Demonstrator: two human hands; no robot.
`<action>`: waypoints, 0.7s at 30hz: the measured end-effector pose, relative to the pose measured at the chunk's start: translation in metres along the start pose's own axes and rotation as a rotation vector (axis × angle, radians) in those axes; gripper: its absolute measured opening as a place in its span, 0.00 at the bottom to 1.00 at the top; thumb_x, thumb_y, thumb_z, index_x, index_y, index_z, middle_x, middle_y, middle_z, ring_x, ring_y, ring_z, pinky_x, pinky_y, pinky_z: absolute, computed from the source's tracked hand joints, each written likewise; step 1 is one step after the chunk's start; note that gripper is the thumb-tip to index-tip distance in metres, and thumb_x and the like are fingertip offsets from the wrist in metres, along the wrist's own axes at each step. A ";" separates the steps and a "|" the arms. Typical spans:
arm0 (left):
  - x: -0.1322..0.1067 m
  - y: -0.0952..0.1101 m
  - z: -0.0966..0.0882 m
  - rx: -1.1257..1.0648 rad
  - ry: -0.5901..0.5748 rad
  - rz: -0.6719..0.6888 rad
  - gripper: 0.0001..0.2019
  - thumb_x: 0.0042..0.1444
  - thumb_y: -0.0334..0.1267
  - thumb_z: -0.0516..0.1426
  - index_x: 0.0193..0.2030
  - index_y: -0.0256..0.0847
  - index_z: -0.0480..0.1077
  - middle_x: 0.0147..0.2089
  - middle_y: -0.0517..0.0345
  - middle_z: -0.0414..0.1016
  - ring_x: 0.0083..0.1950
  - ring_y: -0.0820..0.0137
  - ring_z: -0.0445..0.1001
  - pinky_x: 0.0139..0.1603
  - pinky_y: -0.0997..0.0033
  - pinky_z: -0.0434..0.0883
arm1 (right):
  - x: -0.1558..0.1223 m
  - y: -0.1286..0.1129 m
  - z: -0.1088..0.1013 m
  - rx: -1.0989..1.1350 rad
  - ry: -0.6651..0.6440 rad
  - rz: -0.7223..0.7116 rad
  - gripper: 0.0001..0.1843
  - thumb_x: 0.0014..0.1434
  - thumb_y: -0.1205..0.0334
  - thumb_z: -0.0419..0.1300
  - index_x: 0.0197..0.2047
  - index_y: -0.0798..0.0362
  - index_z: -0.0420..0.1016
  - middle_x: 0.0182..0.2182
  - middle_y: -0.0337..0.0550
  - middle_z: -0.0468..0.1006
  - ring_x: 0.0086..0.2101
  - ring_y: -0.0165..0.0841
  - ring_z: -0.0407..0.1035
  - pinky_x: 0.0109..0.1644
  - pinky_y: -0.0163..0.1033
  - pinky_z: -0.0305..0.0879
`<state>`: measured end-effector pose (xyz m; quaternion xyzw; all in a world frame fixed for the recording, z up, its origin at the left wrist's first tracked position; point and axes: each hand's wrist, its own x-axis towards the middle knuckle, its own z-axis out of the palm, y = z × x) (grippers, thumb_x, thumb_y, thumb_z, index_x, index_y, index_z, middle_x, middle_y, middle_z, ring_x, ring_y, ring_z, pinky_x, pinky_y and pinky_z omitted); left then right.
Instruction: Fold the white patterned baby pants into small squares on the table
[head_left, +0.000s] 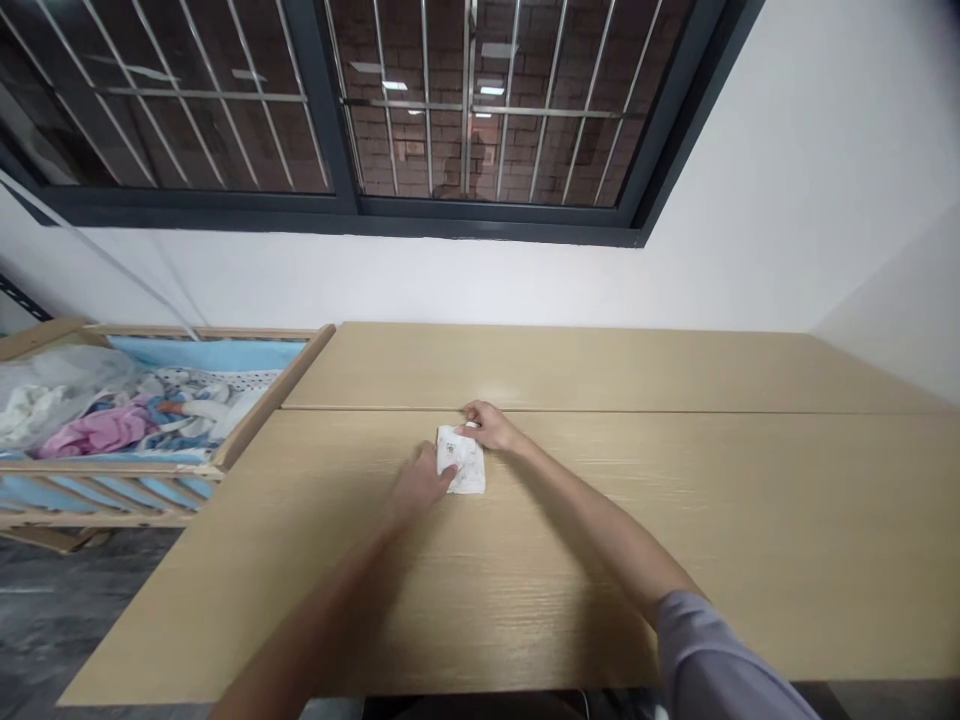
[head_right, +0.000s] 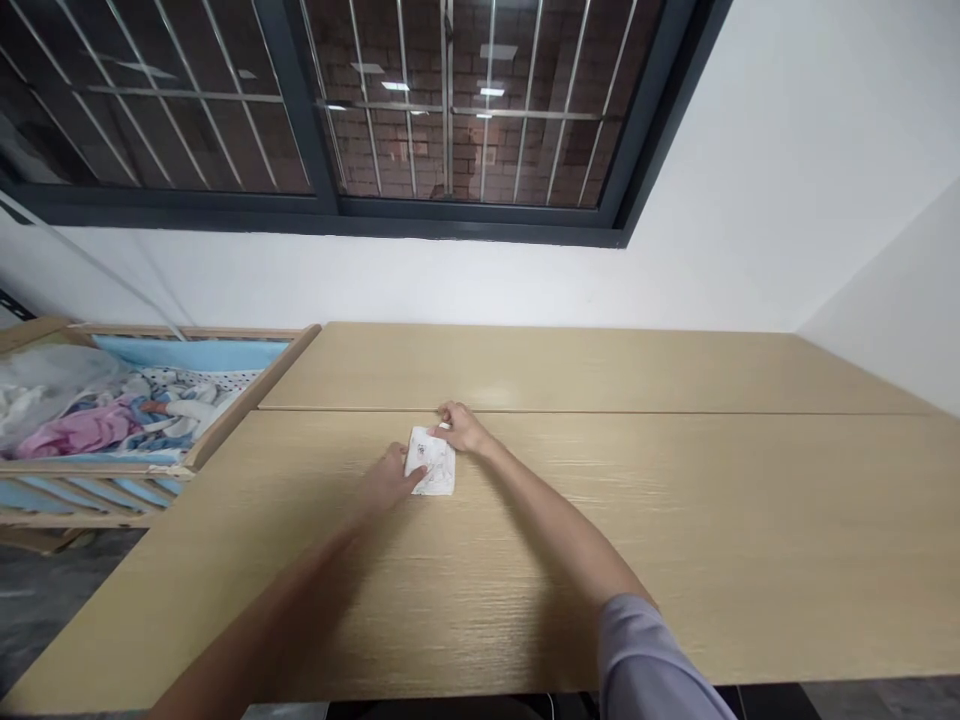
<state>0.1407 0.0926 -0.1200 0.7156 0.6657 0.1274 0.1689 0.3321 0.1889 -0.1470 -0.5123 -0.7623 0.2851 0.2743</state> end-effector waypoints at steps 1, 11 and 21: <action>-0.005 0.005 -0.002 0.043 0.008 -0.009 0.16 0.61 0.46 0.58 0.49 0.37 0.67 0.44 0.45 0.80 0.45 0.56 0.80 0.43 0.63 0.73 | -0.001 0.000 0.001 -0.004 0.002 -0.008 0.25 0.59 0.55 0.67 0.55 0.61 0.72 0.47 0.56 0.77 0.46 0.41 0.74 0.51 0.45 0.70; -0.082 0.036 0.019 0.357 0.071 0.316 0.28 0.67 0.48 0.53 0.66 0.28 0.65 0.67 0.29 0.65 0.67 0.43 0.64 0.61 0.47 0.68 | -0.063 -0.053 -0.009 -0.311 -0.295 -0.585 0.32 0.75 0.49 0.42 0.76 0.52 0.45 0.74 0.49 0.49 0.72 0.39 0.42 0.75 0.51 0.41; -0.085 0.023 0.050 0.410 0.098 0.313 0.25 0.67 0.47 0.53 0.63 0.31 0.70 0.64 0.29 0.69 0.68 0.40 0.64 0.61 0.46 0.68 | -0.067 -0.028 0.011 -0.316 -0.470 -0.691 0.31 0.75 0.52 0.43 0.76 0.53 0.45 0.73 0.47 0.50 0.72 0.34 0.40 0.75 0.46 0.37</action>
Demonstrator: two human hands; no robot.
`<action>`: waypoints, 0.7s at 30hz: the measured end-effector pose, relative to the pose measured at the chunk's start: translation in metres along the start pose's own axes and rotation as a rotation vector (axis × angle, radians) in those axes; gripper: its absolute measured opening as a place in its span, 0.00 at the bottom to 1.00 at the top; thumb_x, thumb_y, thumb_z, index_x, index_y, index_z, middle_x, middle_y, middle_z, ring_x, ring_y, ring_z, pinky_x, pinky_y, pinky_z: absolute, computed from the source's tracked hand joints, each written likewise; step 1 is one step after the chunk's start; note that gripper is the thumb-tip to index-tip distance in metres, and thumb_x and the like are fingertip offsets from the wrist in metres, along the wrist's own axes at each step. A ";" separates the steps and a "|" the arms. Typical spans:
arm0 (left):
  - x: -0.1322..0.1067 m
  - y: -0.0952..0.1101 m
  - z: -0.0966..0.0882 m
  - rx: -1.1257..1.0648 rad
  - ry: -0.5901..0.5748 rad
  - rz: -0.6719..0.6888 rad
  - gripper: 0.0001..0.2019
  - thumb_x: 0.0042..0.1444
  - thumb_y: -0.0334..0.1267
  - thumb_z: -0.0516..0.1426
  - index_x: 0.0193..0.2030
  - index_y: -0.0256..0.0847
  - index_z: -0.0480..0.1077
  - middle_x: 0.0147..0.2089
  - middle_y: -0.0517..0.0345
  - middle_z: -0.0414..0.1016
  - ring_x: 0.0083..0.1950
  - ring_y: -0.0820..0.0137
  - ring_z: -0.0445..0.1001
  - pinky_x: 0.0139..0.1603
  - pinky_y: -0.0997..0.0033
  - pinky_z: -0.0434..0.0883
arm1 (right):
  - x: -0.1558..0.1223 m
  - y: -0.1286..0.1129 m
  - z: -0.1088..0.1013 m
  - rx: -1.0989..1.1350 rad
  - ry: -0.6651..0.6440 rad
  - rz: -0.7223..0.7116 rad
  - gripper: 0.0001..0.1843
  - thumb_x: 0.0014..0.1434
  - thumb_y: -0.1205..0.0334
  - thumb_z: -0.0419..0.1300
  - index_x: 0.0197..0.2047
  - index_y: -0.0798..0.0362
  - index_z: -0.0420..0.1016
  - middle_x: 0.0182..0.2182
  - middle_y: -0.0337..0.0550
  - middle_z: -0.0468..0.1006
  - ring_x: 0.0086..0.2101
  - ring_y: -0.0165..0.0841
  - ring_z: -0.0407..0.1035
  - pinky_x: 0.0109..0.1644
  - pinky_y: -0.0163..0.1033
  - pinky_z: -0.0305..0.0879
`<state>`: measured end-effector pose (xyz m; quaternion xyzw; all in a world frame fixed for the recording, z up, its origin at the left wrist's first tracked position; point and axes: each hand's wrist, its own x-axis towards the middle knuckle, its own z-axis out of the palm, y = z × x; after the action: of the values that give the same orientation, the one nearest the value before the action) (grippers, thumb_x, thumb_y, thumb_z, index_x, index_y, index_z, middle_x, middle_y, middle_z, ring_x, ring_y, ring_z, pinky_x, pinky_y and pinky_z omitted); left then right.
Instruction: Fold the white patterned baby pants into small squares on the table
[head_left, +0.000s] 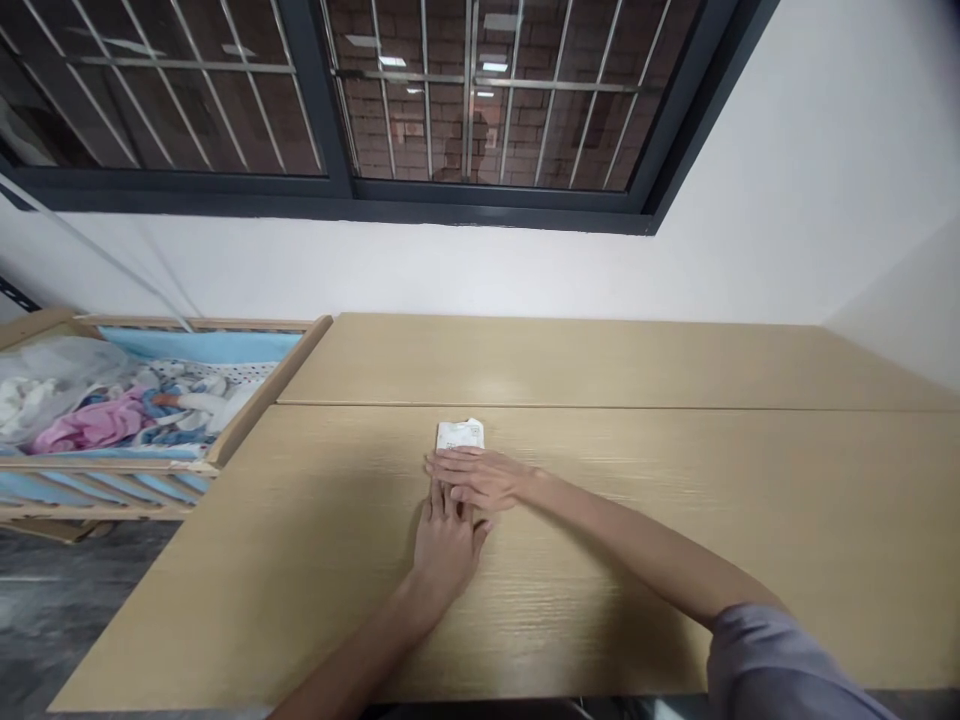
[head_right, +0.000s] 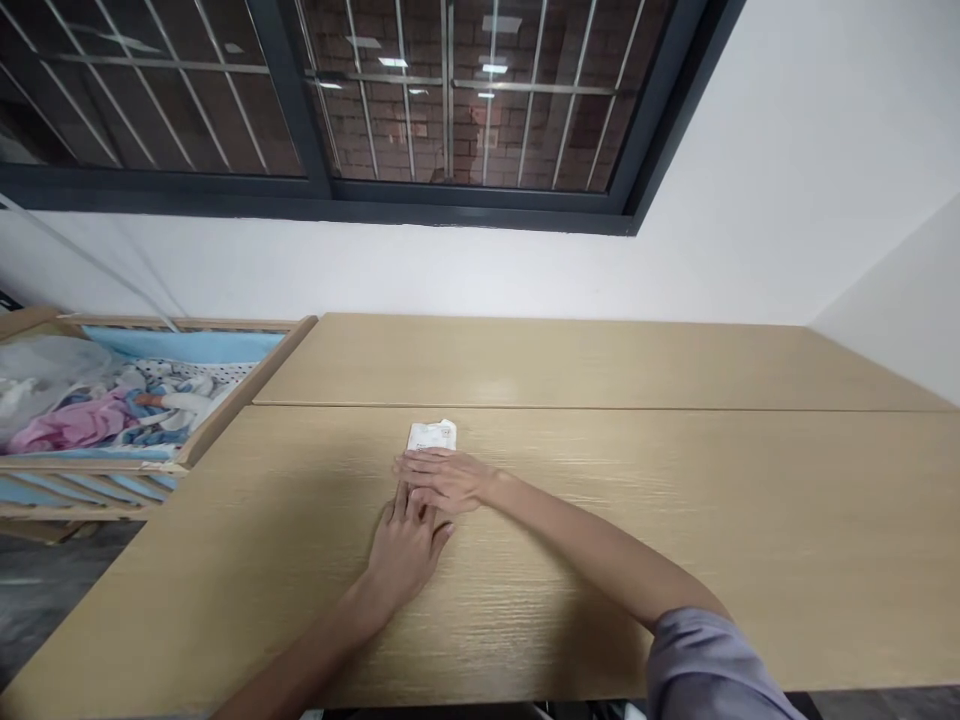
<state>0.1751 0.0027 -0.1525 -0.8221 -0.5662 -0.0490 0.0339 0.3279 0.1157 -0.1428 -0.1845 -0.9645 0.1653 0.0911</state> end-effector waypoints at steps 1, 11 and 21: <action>0.000 -0.001 0.001 0.001 0.006 -0.004 0.26 0.67 0.47 0.53 0.65 0.31 0.67 0.66 0.28 0.67 0.69 0.40 0.62 0.61 0.46 0.68 | 0.000 0.007 -0.003 0.000 0.001 0.032 0.31 0.75 0.52 0.42 0.76 0.51 0.45 0.73 0.46 0.50 0.72 0.34 0.40 0.76 0.47 0.36; 0.003 -0.002 -0.006 -0.035 -0.026 -0.027 0.29 0.67 0.47 0.54 0.71 0.36 0.59 0.73 0.31 0.57 0.72 0.41 0.58 0.63 0.47 0.67 | 0.012 0.054 -0.015 0.019 0.101 0.206 0.32 0.74 0.46 0.39 0.76 0.47 0.44 0.75 0.39 0.43 0.73 0.35 0.37 0.77 0.48 0.32; 0.062 -0.074 -0.041 -0.179 -0.113 -0.253 0.23 0.69 0.52 0.45 0.49 0.34 0.72 0.50 0.37 0.75 0.53 0.52 0.75 0.52 0.56 0.70 | -0.016 0.045 -0.017 0.091 0.399 0.569 0.35 0.71 0.42 0.45 0.74 0.52 0.54 0.73 0.54 0.51 0.72 0.46 0.42 0.73 0.57 0.43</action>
<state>0.1260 0.0821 -0.1049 -0.7454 -0.6596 -0.0570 -0.0779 0.3612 0.1541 -0.1450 -0.4701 -0.8294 0.1878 0.2361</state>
